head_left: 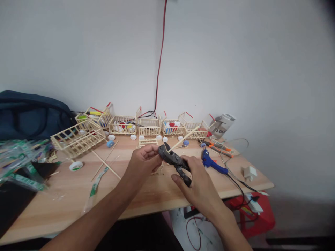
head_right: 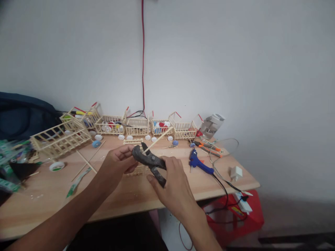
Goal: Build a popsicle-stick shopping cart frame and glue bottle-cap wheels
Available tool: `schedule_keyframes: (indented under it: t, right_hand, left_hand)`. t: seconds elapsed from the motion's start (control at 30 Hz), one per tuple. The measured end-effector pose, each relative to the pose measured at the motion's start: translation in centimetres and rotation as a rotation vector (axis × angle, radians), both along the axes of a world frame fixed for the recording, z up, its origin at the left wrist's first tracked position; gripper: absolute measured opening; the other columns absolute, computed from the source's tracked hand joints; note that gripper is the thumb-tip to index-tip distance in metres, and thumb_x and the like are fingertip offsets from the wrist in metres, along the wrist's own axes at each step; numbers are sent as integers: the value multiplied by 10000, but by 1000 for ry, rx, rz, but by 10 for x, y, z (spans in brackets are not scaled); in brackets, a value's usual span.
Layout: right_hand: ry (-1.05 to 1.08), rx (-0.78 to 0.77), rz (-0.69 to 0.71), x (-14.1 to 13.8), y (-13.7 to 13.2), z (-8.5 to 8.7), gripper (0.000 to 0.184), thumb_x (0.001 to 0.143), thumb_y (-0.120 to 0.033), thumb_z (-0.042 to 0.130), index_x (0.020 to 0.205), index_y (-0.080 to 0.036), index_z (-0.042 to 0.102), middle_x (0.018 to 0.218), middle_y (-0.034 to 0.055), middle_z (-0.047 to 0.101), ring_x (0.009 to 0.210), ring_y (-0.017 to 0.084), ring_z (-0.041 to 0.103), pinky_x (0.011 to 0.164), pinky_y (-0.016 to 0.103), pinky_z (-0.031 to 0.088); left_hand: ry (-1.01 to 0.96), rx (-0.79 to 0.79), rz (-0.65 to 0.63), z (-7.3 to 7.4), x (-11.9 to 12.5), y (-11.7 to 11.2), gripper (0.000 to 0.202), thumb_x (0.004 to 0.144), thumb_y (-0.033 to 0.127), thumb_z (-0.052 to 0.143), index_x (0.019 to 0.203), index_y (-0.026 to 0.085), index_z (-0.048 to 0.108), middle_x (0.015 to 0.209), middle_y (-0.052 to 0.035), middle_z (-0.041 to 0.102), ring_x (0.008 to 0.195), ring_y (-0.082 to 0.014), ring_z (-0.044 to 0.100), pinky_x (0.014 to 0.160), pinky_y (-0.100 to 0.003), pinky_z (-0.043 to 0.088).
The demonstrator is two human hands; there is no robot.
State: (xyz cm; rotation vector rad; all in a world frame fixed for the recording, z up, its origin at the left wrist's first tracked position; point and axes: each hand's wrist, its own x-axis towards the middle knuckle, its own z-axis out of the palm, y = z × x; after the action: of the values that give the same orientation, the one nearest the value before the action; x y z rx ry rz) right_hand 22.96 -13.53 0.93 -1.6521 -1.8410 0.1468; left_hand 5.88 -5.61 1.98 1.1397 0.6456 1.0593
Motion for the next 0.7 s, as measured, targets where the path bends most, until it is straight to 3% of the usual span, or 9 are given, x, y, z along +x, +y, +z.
schedule_keyframes:
  t: [0.2,0.43,0.7]
  right_hand:
    - [-45,101,31,3,0,-2,499,817,-388,684,1228,-198,473,1170,131,559,1103,304,493,951,484,436]
    - [-51,186,73,3,-1,-7,484,818,-390,696,1214,-201,490,1139,117,590,1065,284,515,918,455,451]
    - [-144,290,75,5,-3,-10,463,817,-428,696,1164,-184,510,1052,112,584,993,281,504,862,444,444]
  left_hand:
    - [-19,82,8,-5,-8,-3,162,646,222,810,691,153,671,590,18,599,486,-52,424,460,-170,306]
    - [20,142,52,-8,-14,-7,81,648,118,765,672,168,706,560,20,608,505,-72,483,489,-172,376]
    - [-39,316,45,-18,-18,-7,170,650,25,742,703,187,738,712,-4,706,653,-103,626,590,-165,477]
